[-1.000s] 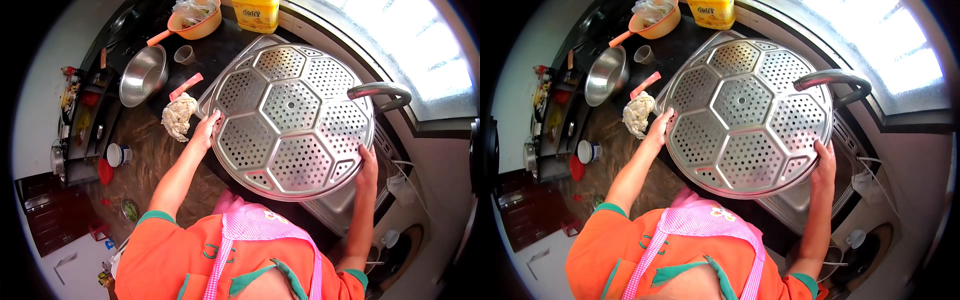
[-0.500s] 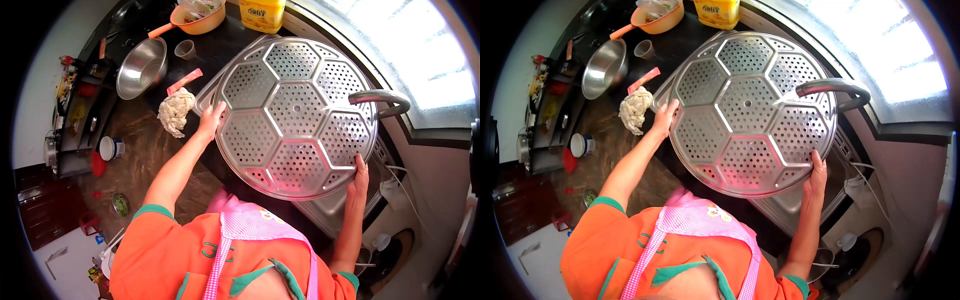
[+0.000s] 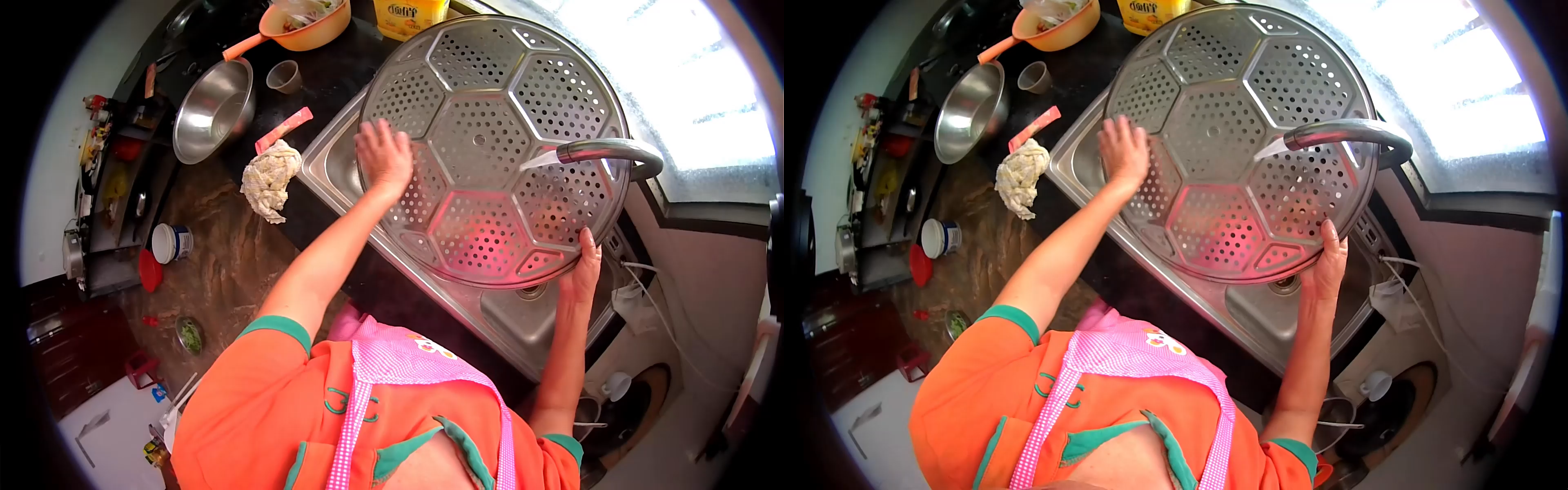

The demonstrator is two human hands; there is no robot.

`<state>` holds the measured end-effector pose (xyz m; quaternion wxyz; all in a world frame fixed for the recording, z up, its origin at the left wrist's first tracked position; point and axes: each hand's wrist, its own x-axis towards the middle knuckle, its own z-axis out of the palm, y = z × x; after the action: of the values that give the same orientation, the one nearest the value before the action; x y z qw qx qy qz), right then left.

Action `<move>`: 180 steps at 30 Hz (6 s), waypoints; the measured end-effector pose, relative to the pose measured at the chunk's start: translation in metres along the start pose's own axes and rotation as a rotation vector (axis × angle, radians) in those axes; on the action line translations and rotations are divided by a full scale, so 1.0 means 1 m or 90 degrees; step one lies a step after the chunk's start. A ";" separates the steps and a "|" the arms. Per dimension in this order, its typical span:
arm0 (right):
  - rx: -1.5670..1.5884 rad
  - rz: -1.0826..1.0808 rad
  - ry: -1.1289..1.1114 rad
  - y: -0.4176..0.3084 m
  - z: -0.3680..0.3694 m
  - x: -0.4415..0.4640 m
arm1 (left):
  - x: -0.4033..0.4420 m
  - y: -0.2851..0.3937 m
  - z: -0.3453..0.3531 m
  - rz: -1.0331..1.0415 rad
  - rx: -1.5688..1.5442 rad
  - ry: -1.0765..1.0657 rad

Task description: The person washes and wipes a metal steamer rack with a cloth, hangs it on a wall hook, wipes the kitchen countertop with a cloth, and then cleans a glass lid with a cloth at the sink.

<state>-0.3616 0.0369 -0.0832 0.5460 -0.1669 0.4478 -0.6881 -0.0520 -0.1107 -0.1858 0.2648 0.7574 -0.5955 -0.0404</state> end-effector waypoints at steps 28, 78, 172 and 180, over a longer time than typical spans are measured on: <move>0.097 0.058 -0.026 0.012 -0.006 0.035 | 0.081 -0.086 -0.079 -0.238 -0.882 -0.359; -0.230 0.220 0.071 0.041 -0.015 0.045 | 0.050 0.014 -0.360 0.013 -0.740 -0.204; -0.129 0.326 -0.080 0.059 0.042 -0.119 | -0.066 -0.072 -0.457 -0.361 -0.891 -0.192; -0.104 0.339 -0.050 0.097 0.033 -0.142 | -0.067 -0.096 -0.459 -0.307 -0.845 -0.250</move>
<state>-0.2304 0.1502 -0.1058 0.7094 -0.1136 0.5082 -0.4751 0.1862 0.1274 0.1468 0.5400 0.5262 -0.2990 -0.5849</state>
